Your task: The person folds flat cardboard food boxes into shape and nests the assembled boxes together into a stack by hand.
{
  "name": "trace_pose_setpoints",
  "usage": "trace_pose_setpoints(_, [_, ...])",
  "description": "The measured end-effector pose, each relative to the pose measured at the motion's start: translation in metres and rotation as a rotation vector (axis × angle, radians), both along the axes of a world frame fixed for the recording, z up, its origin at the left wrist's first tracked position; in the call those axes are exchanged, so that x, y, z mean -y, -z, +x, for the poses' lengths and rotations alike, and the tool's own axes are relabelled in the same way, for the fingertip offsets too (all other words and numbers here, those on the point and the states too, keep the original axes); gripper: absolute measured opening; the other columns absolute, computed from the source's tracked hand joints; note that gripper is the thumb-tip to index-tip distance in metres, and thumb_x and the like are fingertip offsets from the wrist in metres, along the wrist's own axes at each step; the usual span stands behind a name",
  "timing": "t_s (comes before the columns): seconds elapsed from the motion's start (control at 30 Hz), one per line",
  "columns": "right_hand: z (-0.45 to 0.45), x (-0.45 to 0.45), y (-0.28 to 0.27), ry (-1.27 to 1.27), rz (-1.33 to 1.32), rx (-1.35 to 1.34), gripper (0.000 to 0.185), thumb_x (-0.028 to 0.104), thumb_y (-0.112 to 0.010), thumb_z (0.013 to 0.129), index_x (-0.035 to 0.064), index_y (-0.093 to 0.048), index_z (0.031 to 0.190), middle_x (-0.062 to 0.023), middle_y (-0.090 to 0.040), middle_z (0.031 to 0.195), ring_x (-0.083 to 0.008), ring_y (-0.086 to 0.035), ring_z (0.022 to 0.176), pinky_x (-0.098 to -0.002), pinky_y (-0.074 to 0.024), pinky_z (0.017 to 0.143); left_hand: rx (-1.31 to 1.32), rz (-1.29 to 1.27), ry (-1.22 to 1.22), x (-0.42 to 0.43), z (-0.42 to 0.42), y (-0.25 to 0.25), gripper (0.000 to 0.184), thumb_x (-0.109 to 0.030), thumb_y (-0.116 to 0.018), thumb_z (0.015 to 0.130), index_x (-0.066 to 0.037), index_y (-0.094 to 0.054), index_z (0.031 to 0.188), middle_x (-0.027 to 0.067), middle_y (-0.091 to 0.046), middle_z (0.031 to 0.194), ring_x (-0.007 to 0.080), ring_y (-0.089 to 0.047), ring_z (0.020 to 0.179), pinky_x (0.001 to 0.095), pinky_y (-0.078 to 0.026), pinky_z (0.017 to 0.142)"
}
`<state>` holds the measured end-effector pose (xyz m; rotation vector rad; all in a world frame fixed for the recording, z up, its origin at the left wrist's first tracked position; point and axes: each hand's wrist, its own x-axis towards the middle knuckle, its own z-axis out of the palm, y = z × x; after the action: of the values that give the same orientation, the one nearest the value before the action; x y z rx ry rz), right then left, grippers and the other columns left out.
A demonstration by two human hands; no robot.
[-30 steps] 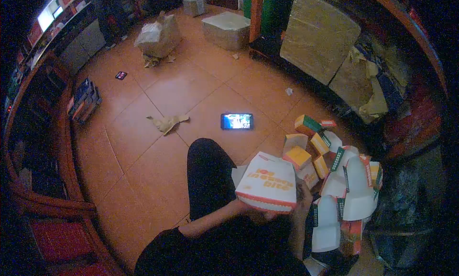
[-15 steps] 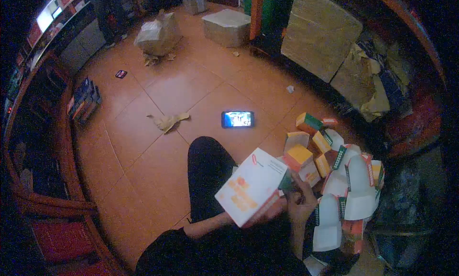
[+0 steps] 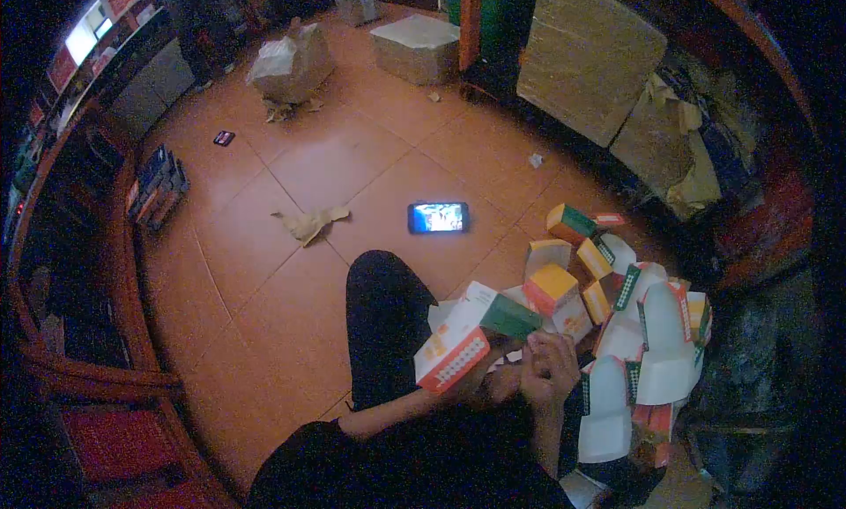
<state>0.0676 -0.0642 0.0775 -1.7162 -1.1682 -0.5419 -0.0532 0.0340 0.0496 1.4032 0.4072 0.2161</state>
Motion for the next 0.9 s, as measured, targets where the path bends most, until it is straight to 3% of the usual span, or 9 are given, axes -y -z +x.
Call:
trace_pose_setpoints(0.17, [-0.002,0.002,-0.003,-0.068,-0.086,-0.145,0.012,-0.004,-0.064,0.069,0.0024,-0.059,0.079,-0.0120,-0.062,0.082,-0.0261,-0.059,0.072,-0.0341,-0.0478,0.066,-0.089,-0.080,-0.029,0.012,0.022,0.002,0.033,-0.017,-0.057,0.082,-0.005,-0.051,0.112,0.0085,-0.053,0.113,0.0225,-0.051,0.102,0.0346,-0.040,0.090])
trace_pose_setpoints(0.23, [0.001,0.007,-0.004,-0.080,-0.063,-0.209,0.011,-0.003,-0.064,0.070,0.0023,-0.058,0.077,-0.0119,-0.062,0.082,-0.0250,-0.059,0.072,-0.0333,-0.0476,0.066,-0.111,-0.251,-0.163,0.015,0.027,-0.004,0.028,-0.027,-0.050,0.089,-0.004,-0.056,0.104,0.0056,-0.057,0.103,0.0206,-0.054,0.092,0.0341,-0.044,0.083])
trace_pose_setpoints(0.33, [-0.002,0.010,-0.011,-0.079,-0.052,-0.328,0.009,-0.001,-0.063,0.071,0.0022,-0.057,0.076,-0.0120,-0.062,0.083,-0.0234,-0.059,0.073,-0.0322,-0.0475,0.067,0.306,0.522,-0.175,0.009,0.028,0.008,0.026,-0.027,-0.050,0.089,-0.005,-0.055,0.103,0.0051,-0.057,0.098,0.0176,-0.054,0.086,0.0328,-0.046,0.076])
trace_pose_setpoints(0.43, [0.000,0.010,-0.009,-0.076,-0.051,-0.354,0.008,-0.001,-0.062,0.073,0.0021,-0.056,0.077,-0.0119,-0.062,0.082,-0.0232,-0.059,0.072,-0.0316,-0.0474,0.067,-0.091,0.066,0.068,0.004,0.031,0.005,0.033,-0.016,-0.054,0.086,-0.006,-0.049,0.116,0.0112,-0.047,0.120,0.0226,-0.043,0.114,0.0348,-0.034,0.098])
trace_pose_setpoints(0.53, [0.002,0.007,-0.004,-0.083,-0.029,-0.324,0.007,-0.001,-0.061,0.074,0.0023,-0.056,0.078,-0.0118,-0.061,0.082,-0.0236,-0.058,0.073,-0.0320,-0.0474,0.068,-0.247,-0.603,-0.142,0.011,0.035,-0.011,0.030,-0.024,-0.053,0.088,-0.006,-0.052,0.112,0.0102,-0.050,0.114,0.0219,-0.045,0.111,0.0344,-0.035,0.096])
trace_pose_setpoints(0.63, [0.004,0.007,0.000,-0.092,-0.069,-0.322,0.006,0.000,-0.061,0.074,0.0026,-0.057,0.079,-0.0134,-0.060,0.090,-0.0246,-0.057,0.081,-0.0326,-0.0466,0.073,-0.206,-0.075,-0.097,0.014,0.036,-0.003,0.027,-0.025,-0.053,0.088,-0.006,-0.055,0.107,0.0076,-0.057,0.102,0.0201,-0.053,0.100,0.0326,-0.040,0.091])
trace_pose_setpoints(0.7, [0.004,0.006,0.005,-0.101,-0.120,-0.326,0.005,0.001,-0.060,0.075,0.0028,-0.057,0.078,-0.0150,-0.058,0.097,-0.0253,-0.056,0.088,-0.0328,-0.0459,0.076,0.054,-0.405,-0.338,0.016,0.046,-0.016,0.024,-0.019,-0.056,0.087,-0.002,-0.054,0.103,0.0040,-0.058,0.093,0.0137,-0.055,0.079,0.0294,-0.045,0.075])
trace_pose_setpoints(0.77, [0.002,0.001,0.012,0.017,-0.131,-0.253,0.004,0.002,-0.060,0.075,0.0029,-0.059,0.079,-0.0179,-0.051,0.112,-0.0284,-0.049,0.103,-0.0370,-0.0418,0.085,0.131,-0.409,-0.311,0.014,0.049,0.000,0.022,-0.018,-0.056,0.087,-0.001,-0.056,0.100,0.0037,-0.058,0.093,0.0133,-0.055,0.080,0.0284,-0.044,0.075])
trace_pose_setpoints(0.9, [0.005,0.003,0.011,-0.021,-0.180,-0.204,0.009,0.012,-0.061,0.077,0.0048,-0.062,0.081,-0.0173,-0.048,0.114,-0.0326,-0.047,0.106,-0.0422,-0.0406,0.087,0.071,-0.318,-0.250,0.004,0.049,0.018,0.020,-0.017,-0.055,0.087,0.002,-0.061,0.088,0.0039,-0.058,0.092,0.0125,-0.053,0.085,0.0268,-0.043,0.076])
